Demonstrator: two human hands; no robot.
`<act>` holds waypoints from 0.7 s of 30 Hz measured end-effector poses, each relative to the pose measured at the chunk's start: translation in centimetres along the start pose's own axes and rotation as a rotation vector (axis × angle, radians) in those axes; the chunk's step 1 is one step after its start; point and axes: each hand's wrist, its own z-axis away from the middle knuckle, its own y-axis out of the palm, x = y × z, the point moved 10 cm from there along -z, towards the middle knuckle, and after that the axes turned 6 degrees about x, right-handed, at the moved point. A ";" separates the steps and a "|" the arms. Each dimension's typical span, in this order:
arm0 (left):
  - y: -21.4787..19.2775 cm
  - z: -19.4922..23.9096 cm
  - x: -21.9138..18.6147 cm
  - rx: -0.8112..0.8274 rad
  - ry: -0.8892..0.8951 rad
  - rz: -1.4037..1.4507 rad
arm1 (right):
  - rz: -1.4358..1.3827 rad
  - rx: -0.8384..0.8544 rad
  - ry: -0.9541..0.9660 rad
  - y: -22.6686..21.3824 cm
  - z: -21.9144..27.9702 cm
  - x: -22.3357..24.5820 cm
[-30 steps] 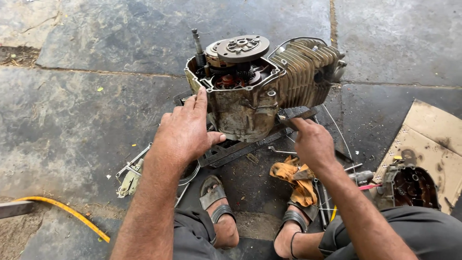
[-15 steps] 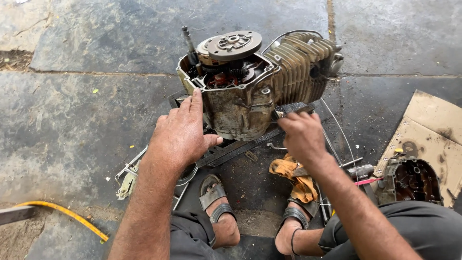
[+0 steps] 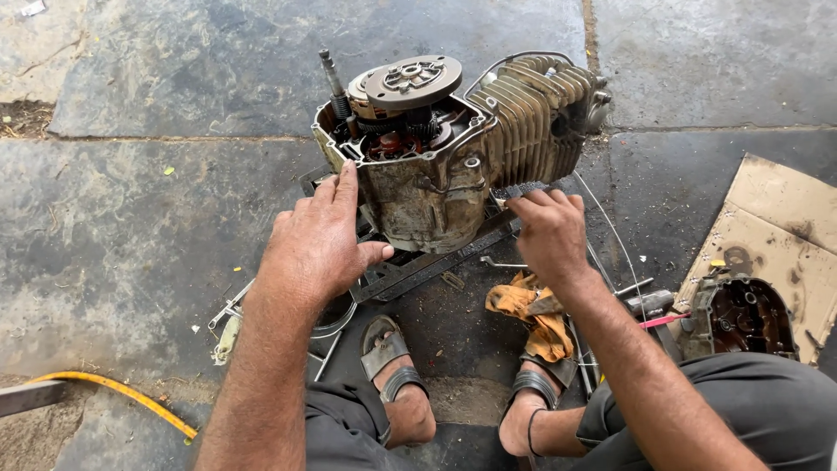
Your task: The person sits on the floor of a motorcycle repair workshop and cleans a disassembled engine casing. They hold the casing steady with one hand while scraping and brushing its surfaces with a brush, working over the cooling fins and openings, with a rag and other engine parts on the floor nearby.
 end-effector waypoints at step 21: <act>-0.3 -0.2 -0.2 0.006 0.006 -0.025 | -0.081 0.179 -0.197 3.3 0.4 2.4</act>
